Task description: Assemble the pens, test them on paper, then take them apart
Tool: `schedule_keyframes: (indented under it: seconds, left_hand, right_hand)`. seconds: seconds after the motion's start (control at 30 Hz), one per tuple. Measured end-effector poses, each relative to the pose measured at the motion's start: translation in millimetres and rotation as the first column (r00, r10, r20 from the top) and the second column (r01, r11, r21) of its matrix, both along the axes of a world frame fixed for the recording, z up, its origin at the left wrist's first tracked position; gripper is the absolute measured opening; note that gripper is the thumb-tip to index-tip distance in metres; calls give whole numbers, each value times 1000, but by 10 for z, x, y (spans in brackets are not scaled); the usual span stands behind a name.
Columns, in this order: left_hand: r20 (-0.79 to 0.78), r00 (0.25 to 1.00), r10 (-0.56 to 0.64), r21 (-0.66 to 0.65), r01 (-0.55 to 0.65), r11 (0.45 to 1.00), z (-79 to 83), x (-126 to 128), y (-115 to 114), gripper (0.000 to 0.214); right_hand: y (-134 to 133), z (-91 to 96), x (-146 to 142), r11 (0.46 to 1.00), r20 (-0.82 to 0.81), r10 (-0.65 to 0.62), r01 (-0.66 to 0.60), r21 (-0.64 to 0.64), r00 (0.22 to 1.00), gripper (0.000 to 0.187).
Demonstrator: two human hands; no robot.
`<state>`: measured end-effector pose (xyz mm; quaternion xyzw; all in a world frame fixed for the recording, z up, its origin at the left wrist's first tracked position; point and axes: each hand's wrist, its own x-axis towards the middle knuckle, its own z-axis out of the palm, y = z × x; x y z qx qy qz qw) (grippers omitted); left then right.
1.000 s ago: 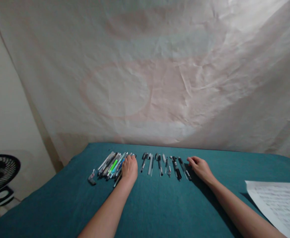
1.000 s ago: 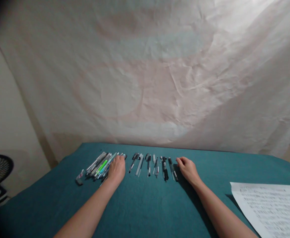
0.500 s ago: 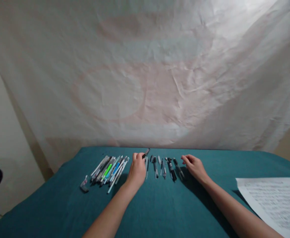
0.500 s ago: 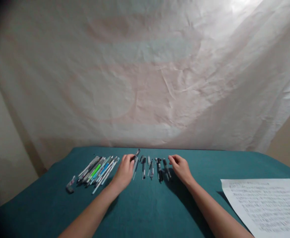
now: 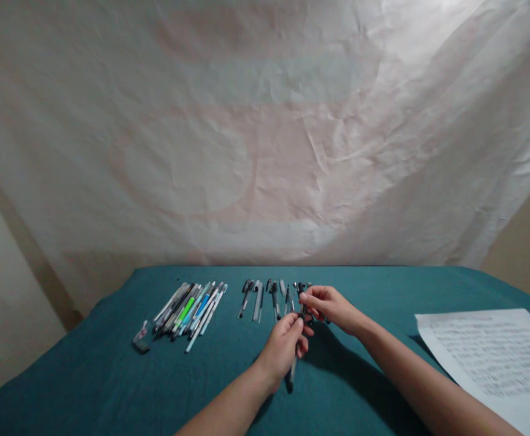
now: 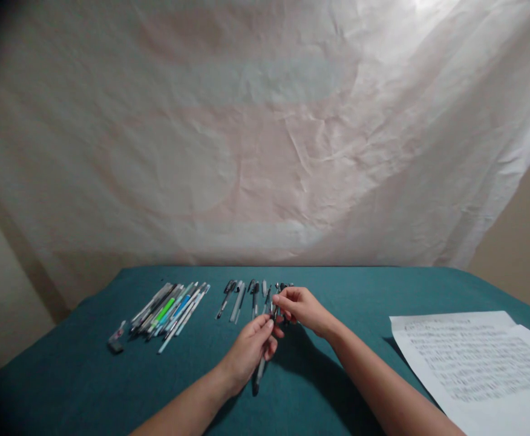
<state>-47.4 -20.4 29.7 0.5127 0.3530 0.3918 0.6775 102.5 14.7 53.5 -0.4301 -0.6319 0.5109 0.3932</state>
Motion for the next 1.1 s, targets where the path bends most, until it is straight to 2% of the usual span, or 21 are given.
schedule_keyframes:
  seconds: [0.1, 0.2, 0.4, 0.5, 0.6, 0.9, 1.1]
  left_hand:
    - [66, 998, -12, -104, 19, 994, 4, 1, -1, 35]
    - [118, 993, -15, -170, 35, 985, 21, -2, -6, 35]
    - [216, 976, 14, -205, 32, 978, 15, -20, 17, 29]
    - [236, 971, 42, -209, 9, 978, -8, -22, 19, 27]
    - [243, 968, 70, -216, -16, 976, -22, -11, -2, 26]
    - [193, 977, 90, -255, -39, 966, 22, 1, -79, 35]
    - [137, 985, 107, -304, -61, 951, 76, -12, -95, 39]
  right_hand:
    - [-3, -5, 0, 998, -4, 51, -51, -22, 999, 39]
    - [-18, 0, -16, 999, -20, 41, -42, -33, 999, 40]
    - [-65, -46, -140, 998, -91, 19, -25, -66, 996, 37]
    - [-98, -115, -258, 995, -145, -54, 41, -90, 988, 38]
    - [-146, -147, -368, 987, -182, -130, 111, -114, 975, 40]
    - [-226, -154, -485, 978, -219, -144, 105, -182, 965, 42]
    - [-228, -207, -512, 971, -245, -232, 210, -111, 942, 38]
